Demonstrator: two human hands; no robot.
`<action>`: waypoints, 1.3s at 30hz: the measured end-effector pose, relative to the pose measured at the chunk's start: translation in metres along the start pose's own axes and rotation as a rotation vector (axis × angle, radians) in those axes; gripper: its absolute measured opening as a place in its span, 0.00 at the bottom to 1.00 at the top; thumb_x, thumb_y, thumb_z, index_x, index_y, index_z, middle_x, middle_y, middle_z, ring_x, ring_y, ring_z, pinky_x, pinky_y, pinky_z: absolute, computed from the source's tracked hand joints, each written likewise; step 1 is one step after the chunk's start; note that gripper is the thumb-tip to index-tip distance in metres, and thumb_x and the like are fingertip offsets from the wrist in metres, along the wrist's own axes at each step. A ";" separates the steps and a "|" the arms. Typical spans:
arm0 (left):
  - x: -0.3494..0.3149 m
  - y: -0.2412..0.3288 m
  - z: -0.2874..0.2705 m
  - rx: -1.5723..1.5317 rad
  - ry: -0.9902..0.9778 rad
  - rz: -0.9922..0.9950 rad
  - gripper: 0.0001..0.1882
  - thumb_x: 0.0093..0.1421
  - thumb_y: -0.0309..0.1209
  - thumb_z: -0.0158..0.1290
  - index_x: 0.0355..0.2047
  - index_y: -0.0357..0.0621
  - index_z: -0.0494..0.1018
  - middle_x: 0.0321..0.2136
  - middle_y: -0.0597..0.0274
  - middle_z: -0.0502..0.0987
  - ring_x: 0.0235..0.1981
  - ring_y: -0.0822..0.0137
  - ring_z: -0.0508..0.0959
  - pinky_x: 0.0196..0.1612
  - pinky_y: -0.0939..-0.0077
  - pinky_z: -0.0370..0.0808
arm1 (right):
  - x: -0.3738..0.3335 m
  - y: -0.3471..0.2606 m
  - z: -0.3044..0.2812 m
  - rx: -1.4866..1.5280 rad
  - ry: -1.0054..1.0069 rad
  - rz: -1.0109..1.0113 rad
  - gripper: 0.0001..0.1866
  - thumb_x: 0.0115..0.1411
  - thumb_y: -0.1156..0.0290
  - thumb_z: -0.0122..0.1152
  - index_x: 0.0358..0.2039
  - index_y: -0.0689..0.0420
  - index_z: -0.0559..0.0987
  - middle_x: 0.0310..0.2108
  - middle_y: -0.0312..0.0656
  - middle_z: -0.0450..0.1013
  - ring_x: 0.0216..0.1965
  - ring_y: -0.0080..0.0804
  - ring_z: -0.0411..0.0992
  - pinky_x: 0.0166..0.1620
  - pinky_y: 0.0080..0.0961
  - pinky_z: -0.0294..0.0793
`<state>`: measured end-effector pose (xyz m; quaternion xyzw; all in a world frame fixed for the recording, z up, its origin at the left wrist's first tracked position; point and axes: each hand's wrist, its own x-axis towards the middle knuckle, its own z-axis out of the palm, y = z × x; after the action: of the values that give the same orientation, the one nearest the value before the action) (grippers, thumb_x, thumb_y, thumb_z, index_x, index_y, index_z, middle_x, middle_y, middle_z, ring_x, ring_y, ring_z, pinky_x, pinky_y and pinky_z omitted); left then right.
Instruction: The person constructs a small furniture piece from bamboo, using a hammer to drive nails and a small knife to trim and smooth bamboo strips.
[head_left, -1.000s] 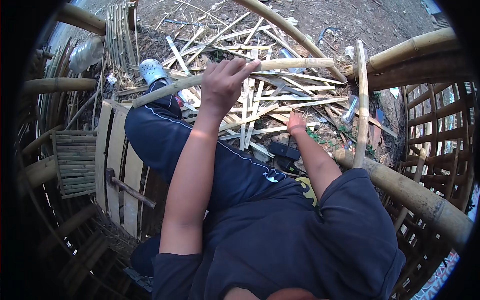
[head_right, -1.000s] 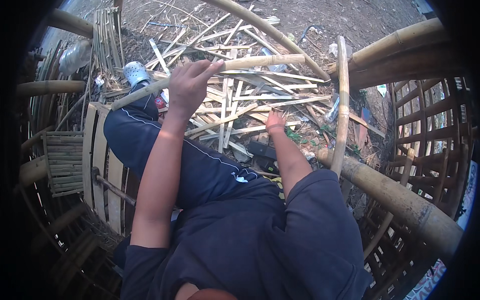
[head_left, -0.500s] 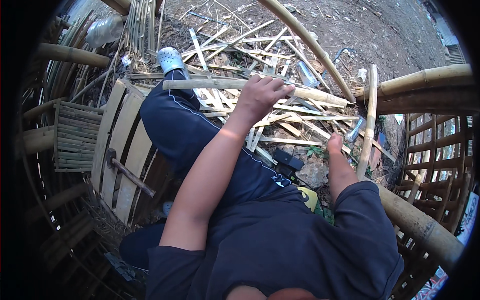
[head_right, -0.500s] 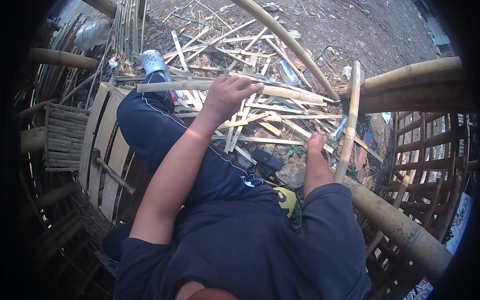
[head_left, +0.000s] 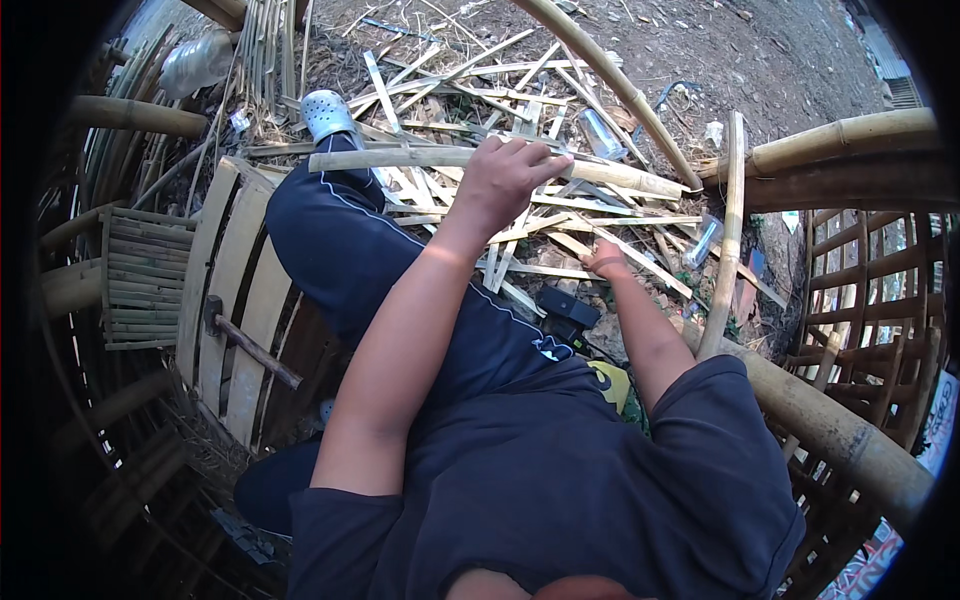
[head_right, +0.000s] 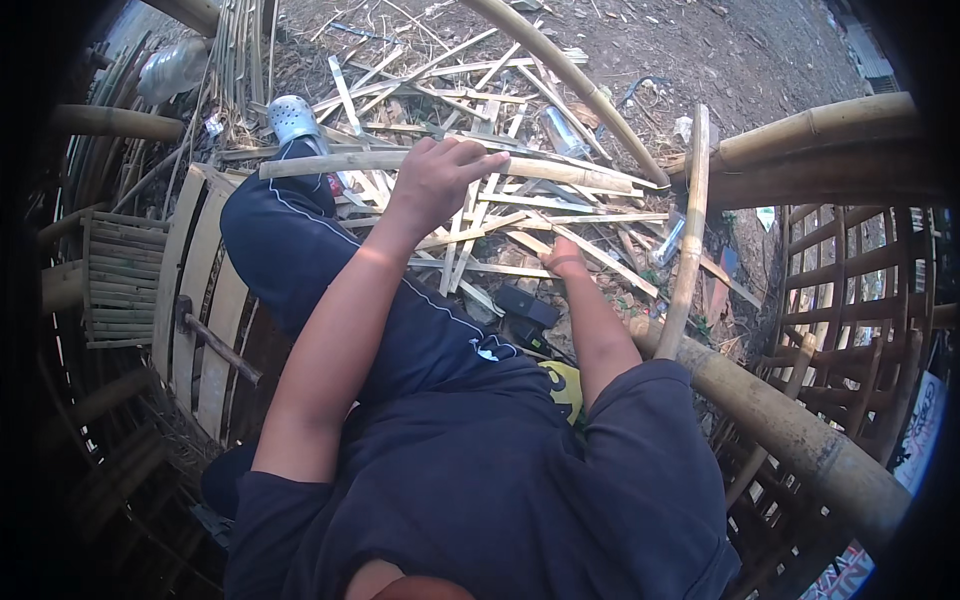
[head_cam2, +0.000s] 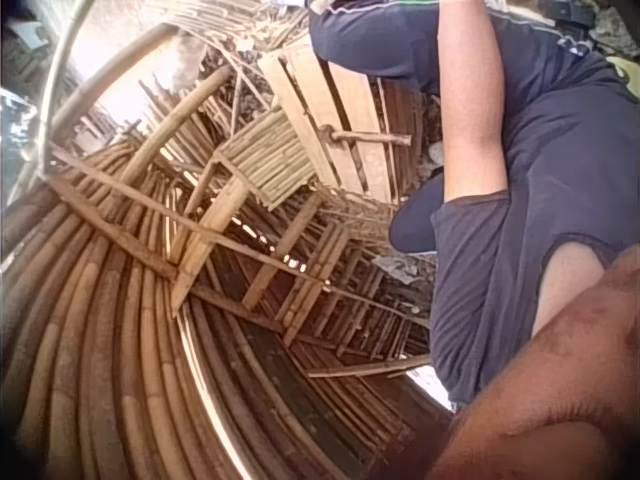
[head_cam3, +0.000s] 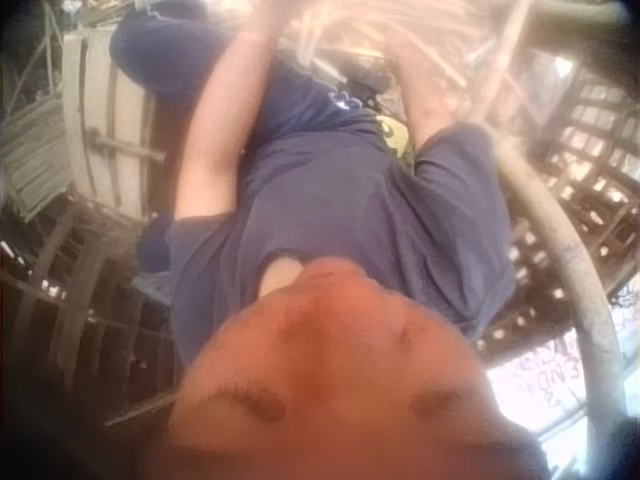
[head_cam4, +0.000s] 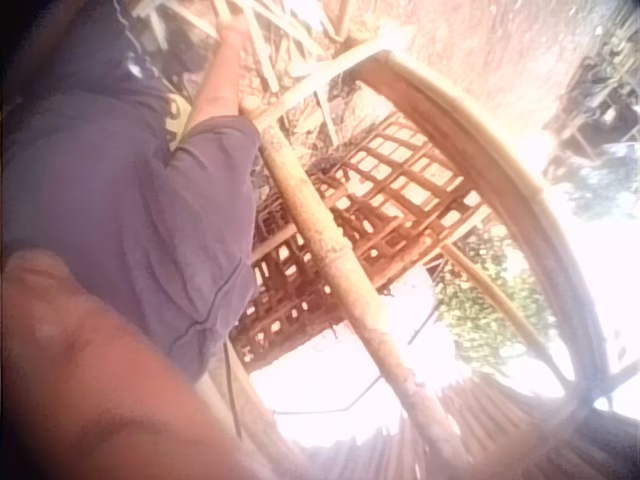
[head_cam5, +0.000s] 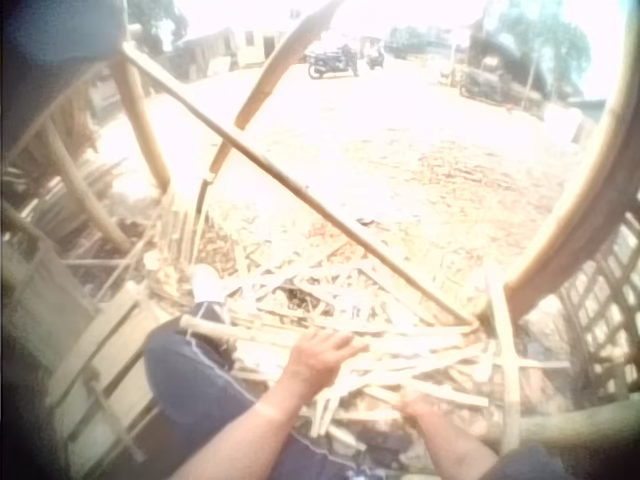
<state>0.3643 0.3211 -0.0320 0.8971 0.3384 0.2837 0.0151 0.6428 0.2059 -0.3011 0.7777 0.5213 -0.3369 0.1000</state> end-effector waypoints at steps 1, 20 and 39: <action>0.002 0.001 0.003 -0.006 0.004 0.003 0.17 0.58 0.26 0.52 0.44 0.63 0.80 0.34 0.75 0.78 0.36 0.71 0.77 0.38 0.70 0.68 | 0.004 -0.001 0.011 -0.001 0.004 0.007 0.25 0.53 0.50 0.70 0.46 0.54 0.82 0.46 0.52 0.79 0.49 0.49 0.76 0.54 0.40 0.74; -0.012 -0.005 0.000 -0.008 -0.062 -0.003 0.22 0.54 0.25 0.56 0.48 0.65 0.78 0.37 0.75 0.79 0.39 0.71 0.79 0.41 0.70 0.71 | 0.018 -0.023 0.029 0.001 0.047 0.009 0.17 0.58 0.62 0.69 0.44 0.57 0.80 0.45 0.56 0.78 0.49 0.54 0.76 0.50 0.44 0.75; 0.007 -0.007 -0.010 -0.066 0.075 -0.028 0.19 0.56 0.24 0.55 0.44 0.64 0.81 0.33 0.74 0.79 0.33 0.69 0.79 0.36 0.69 0.68 | 0.003 -0.147 0.078 0.685 -0.137 0.041 0.26 0.48 0.58 0.79 0.41 0.63 0.83 0.40 0.40 0.82 0.38 0.30 0.78 0.43 0.29 0.77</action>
<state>0.3588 0.3290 -0.0221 0.8800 0.3418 0.3279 0.0358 0.4812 0.2325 -0.3331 0.7521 0.3542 -0.5415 -0.1255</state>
